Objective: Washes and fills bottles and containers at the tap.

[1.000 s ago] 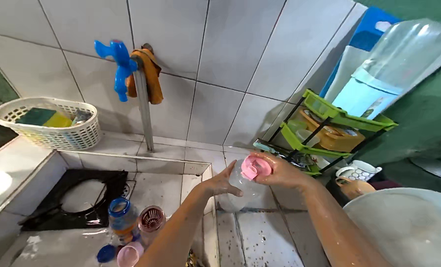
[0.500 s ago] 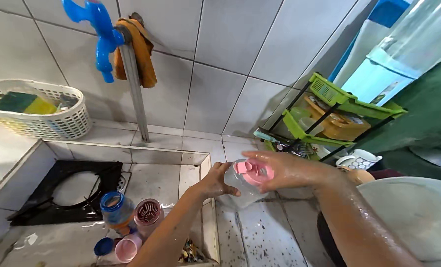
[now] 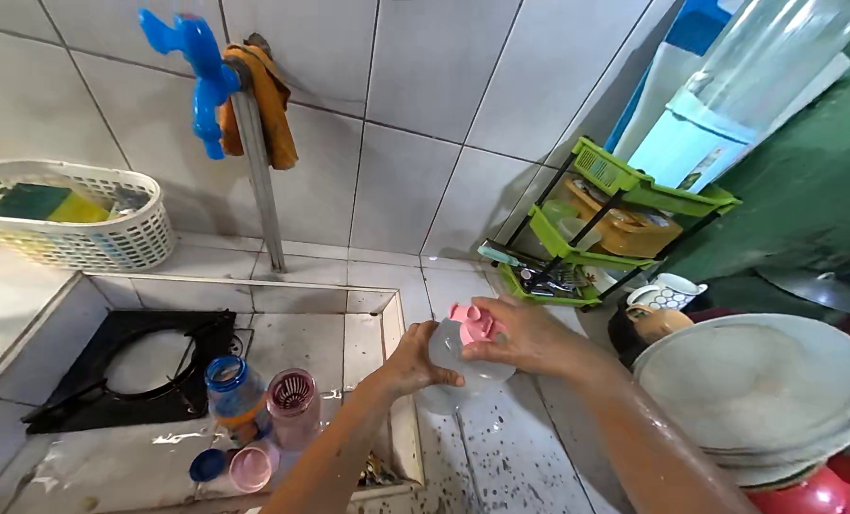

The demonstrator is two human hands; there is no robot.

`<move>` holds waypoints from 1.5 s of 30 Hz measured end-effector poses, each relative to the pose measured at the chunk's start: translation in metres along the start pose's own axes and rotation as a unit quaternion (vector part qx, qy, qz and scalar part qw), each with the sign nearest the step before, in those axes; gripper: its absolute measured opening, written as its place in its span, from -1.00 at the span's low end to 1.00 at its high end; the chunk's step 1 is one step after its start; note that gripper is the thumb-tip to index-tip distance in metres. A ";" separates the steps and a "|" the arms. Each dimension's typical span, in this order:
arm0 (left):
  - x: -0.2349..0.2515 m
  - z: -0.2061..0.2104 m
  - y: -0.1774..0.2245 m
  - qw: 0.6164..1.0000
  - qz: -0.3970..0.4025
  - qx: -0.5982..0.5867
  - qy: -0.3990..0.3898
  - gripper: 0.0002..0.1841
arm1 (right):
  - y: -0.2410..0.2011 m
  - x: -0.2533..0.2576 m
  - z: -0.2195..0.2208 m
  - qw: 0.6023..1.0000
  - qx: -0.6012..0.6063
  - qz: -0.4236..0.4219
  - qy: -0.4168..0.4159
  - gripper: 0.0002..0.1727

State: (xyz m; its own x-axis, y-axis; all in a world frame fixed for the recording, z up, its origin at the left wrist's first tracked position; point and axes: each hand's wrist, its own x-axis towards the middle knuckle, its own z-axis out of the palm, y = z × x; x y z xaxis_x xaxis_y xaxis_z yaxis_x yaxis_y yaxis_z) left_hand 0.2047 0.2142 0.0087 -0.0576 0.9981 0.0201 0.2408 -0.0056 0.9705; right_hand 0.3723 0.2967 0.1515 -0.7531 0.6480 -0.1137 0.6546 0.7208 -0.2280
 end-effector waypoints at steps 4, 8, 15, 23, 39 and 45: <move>-0.008 0.010 -0.003 0.999 -0.006 -0.038 -0.006 0.07 | 0.001 0.000 0.006 0.994 0.053 -0.048 0.088 -0.07; -0.010 0.016 -0.003 1.000 -0.001 -0.011 0.004 0.13 | -0.035 0.013 0.015 0.995 -0.009 -0.090 0.033 -0.25; -0.014 0.013 -0.002 0.999 0.004 -0.032 -0.005 0.00 | 0.001 -0.023 -0.001 0.981 0.044 -0.072 0.173 -0.85; -0.005 0.015 -0.017 0.999 0.020 -0.031 -0.006 0.08 | 0.001 -0.022 -0.051 0.943 0.048 -0.069 0.323 -0.50; -0.007 0.011 -0.013 0.986 0.004 -0.151 -0.076 0.07 | 0.026 -0.010 0.027 0.975 0.120 -0.179 0.047 -0.24; -0.013 0.022 -0.009 0.996 -0.012 -0.083 -0.002 0.07 | -0.013 -0.021 0.052 0.978 0.024 -0.022 0.204 -0.47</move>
State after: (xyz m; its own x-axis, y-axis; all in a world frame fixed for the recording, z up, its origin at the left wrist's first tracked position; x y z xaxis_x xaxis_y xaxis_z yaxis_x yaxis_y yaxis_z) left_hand 0.2244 0.2022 -0.0054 -0.0582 0.9983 -0.0036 0.0756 0.0080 0.9971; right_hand 0.3765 0.2614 0.1068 -0.6856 0.6672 0.2911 0.6103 0.7448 -0.2698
